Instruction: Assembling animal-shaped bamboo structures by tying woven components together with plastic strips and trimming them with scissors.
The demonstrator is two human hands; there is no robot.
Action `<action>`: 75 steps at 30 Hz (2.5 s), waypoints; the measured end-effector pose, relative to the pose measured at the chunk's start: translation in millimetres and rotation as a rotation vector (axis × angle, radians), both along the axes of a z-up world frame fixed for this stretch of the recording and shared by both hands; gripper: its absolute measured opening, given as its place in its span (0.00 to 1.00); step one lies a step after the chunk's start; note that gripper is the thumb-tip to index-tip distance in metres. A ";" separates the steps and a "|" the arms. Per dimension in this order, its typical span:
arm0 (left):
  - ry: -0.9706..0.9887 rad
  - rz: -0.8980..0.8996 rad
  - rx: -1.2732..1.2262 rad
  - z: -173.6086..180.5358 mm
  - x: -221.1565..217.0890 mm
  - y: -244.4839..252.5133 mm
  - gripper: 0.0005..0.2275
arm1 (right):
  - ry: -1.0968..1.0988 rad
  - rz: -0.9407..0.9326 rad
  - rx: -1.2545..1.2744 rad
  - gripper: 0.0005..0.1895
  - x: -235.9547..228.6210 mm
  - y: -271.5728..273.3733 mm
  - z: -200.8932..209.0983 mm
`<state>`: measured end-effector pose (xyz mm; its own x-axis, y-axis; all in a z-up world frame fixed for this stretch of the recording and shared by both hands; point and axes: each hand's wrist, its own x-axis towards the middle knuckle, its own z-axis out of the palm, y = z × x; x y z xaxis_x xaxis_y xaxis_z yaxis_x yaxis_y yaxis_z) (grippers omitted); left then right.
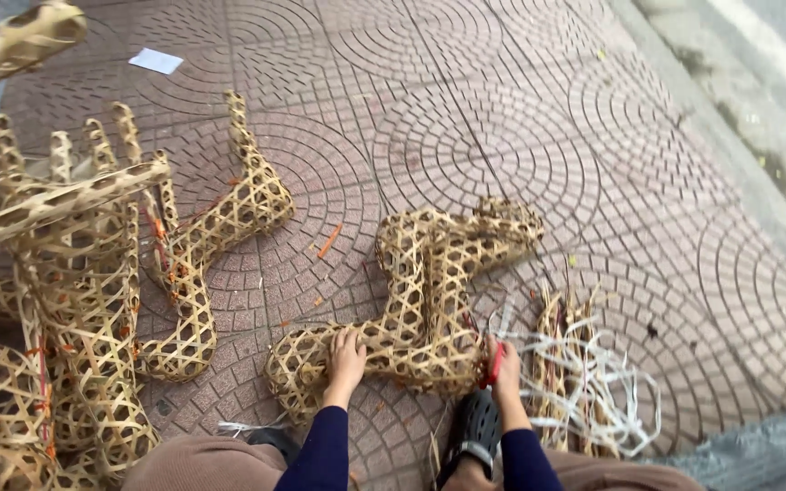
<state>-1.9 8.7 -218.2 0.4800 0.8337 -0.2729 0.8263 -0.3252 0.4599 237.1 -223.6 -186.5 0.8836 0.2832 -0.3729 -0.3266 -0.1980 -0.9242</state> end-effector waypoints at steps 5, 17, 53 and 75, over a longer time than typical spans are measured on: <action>-0.043 0.012 -0.073 38.9 7.0 -2.3 0.20 | 0.104 -0.348 0.044 0.23 23.7 -39.1 5.9; 0.292 -0.207 -0.186 56.9 22.8 28.1 0.35 | -0.006 0.481 -0.954 0.09 4.3 -43.1 -86.0; -0.494 0.102 -0.734 165.1 50.6 -37.2 0.25 | -0.310 -0.227 -0.020 0.39 30.5 -27.3 154.4; -0.605 0.006 -0.101 186.9 52.5 -52.5 0.22 | -0.649 1.285 -0.594 0.34 -127.4 49.2 134.3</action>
<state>50.6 -43.8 -31.3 0.5698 0.8212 -0.0317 0.4110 -0.2514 0.8763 109.6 -174.4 -52.2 0.2204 0.9042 -0.3659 0.7532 -0.3961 -0.5252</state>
